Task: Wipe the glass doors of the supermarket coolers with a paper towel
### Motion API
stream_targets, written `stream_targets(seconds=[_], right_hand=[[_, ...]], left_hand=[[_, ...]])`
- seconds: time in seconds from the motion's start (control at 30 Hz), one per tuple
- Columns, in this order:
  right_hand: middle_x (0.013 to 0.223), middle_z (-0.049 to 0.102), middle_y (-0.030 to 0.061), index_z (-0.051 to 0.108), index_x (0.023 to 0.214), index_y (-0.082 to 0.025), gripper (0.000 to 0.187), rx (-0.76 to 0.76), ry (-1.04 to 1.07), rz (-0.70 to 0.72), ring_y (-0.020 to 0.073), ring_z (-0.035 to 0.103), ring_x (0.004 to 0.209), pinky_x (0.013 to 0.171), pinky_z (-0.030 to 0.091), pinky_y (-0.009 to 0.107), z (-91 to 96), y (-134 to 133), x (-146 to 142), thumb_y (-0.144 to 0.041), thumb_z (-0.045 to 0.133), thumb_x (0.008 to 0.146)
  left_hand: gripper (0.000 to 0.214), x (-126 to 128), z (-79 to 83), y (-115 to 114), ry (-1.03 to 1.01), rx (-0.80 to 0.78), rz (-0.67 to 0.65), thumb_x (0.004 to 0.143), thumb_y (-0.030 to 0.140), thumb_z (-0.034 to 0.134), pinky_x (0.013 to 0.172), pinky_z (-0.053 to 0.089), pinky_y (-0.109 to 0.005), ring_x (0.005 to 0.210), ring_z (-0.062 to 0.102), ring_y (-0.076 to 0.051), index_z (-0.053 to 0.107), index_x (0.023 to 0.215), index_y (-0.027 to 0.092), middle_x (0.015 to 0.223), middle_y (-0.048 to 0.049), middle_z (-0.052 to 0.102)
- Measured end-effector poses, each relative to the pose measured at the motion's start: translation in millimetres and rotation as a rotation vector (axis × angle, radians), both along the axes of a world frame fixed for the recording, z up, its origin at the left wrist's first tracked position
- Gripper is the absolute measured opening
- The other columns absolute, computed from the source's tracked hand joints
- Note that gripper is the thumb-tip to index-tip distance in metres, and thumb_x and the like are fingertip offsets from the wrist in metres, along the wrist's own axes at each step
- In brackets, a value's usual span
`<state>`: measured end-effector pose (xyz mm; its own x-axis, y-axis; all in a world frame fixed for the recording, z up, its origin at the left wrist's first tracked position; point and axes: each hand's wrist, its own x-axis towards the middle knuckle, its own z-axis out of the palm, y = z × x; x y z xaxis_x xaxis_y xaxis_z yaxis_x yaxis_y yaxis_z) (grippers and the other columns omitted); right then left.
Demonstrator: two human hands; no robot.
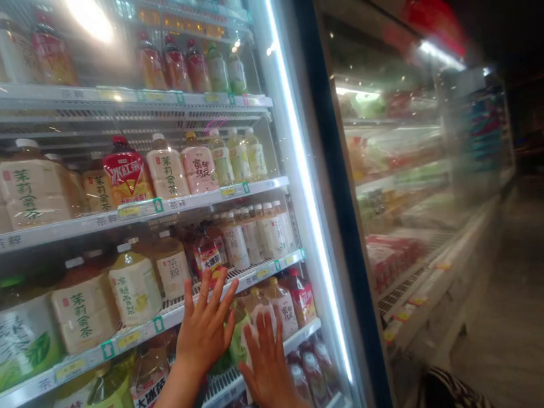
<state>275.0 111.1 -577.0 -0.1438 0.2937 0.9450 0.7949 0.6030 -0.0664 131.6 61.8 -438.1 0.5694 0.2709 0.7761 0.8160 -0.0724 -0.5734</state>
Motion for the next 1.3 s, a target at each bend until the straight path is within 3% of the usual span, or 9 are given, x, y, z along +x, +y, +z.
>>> stream_targets(seconds=[0.2,0.43,0.6,0.67,0.87,0.93,1.07,1.13,1.3], right_hand=[[0.174,-0.009,0.0055,-0.005,0.166,-0.029,0.069,-0.020,0.210,-0.097,0.0295,-0.003,0.161,0.126,0.008,0.067,107.9,17,-11,-0.022,0.029,0.107],[0.174,-0.011,0.0018,-0.006,0.166,-0.029,0.075,0.127,-0.043,0.011,0.0252,-0.008,0.161,0.129,0.012,0.060,62.8,-29,-28,-0.023,0.036,0.105],[0.174,-0.010,0.0057,-0.010,0.165,-0.027,0.073,0.134,-0.014,0.051,0.0289,-0.009,0.161,0.128,0.008,0.065,178.3,-16,-76,-0.031,0.034,0.108],[0.174,-0.009,0.0085,-0.011,0.165,-0.024,0.072,0.151,-0.002,0.056,0.0306,-0.010,0.160,0.127,0.007,0.067,204.1,-17,-93,-0.031,0.032,0.108],[0.174,-0.001,0.0040,-0.008,0.166,-0.028,0.082,0.293,-0.273,0.200,0.0252,-0.004,0.161,0.130,0.016,0.057,130.8,-53,-103,-0.036,0.046,0.104],[0.174,0.001,0.0040,-0.006,0.166,-0.028,0.082,0.297,-0.316,0.214,0.0252,-0.003,0.161,0.130,0.016,0.056,141.6,-52,-108,-0.039,0.047,0.104],[0.173,-0.006,0.0078,-0.005,0.166,-0.023,0.076,0.251,-0.241,0.160,0.0299,-0.009,0.160,0.129,0.010,0.064,211.8,-38,-133,-0.039,0.040,0.107],[0.173,-0.008,0.0085,-0.005,0.166,-0.022,0.076,0.242,-0.216,0.141,0.0309,-0.010,0.160,0.129,0.010,0.065,216.5,-39,-140,-0.037,0.039,0.107],[0.174,-0.001,0.0059,0.003,0.167,-0.022,0.075,0.375,-0.482,0.242,0.0271,-0.003,0.161,0.130,0.016,0.056,143.3,-51,-120,-0.040,0.042,0.106]], left_hand=[[0.068,3,0.7,-1,0.000,-0.026,0.026,0.097,0.044,0.049,0.130,-0.006,-0.062,0.160,0.010,-0.036,0.037,0.158,0.018,0.171,-0.0068,0.018],[0.066,-40,-1.0,-45,0.007,-0.086,0.059,0.096,0.046,0.052,0.132,-0.007,-0.053,0.161,0.008,-0.029,0.039,0.158,0.025,0.170,-0.0015,0.025],[0.070,-87,34.4,-68,-0.050,-0.047,0.113,0.098,0.045,0.048,0.132,-0.008,-0.053,0.161,0.000,-0.025,0.030,0.161,0.021,0.170,-0.0029,0.024],[0.071,-100,52.7,-74,-0.109,-0.011,0.150,0.099,0.044,0.047,0.130,-0.009,-0.059,0.161,-0.002,-0.029,0.026,0.162,0.019,0.171,-0.0055,0.021],[0.070,-146,67.4,-100,-0.132,0.009,0.180,0.099,0.043,0.049,0.130,-0.007,-0.059,0.161,0.000,-0.028,0.026,0.162,0.024,0.171,-0.0046,0.021],[0.069,-159,61.4,-105,-0.122,0.006,0.166,0.099,0.043,0.050,0.131,-0.006,-0.058,0.161,0.001,-0.028,0.026,0.162,0.025,0.170,-0.0043,0.023],[0.070,-174,51.3,-104,-0.100,0.009,0.127,0.099,0.039,0.051,0.132,-0.002,-0.055,0.160,0.003,-0.027,0.026,0.162,0.024,0.169,-0.0050,0.026],[0.070,-176,49.0,-102,-0.099,0.015,0.112,0.098,0.037,0.052,0.132,0.000,-0.055,0.160,0.004,-0.028,0.026,0.162,0.023,0.169,-0.0053,0.026],[0.068,-177,47.1,-100,-0.102,0.030,0.080,0.097,0.032,0.052,0.133,0.003,-0.054,0.160,0.007,-0.027,0.030,0.161,0.023,0.168,-0.0043,0.028]])
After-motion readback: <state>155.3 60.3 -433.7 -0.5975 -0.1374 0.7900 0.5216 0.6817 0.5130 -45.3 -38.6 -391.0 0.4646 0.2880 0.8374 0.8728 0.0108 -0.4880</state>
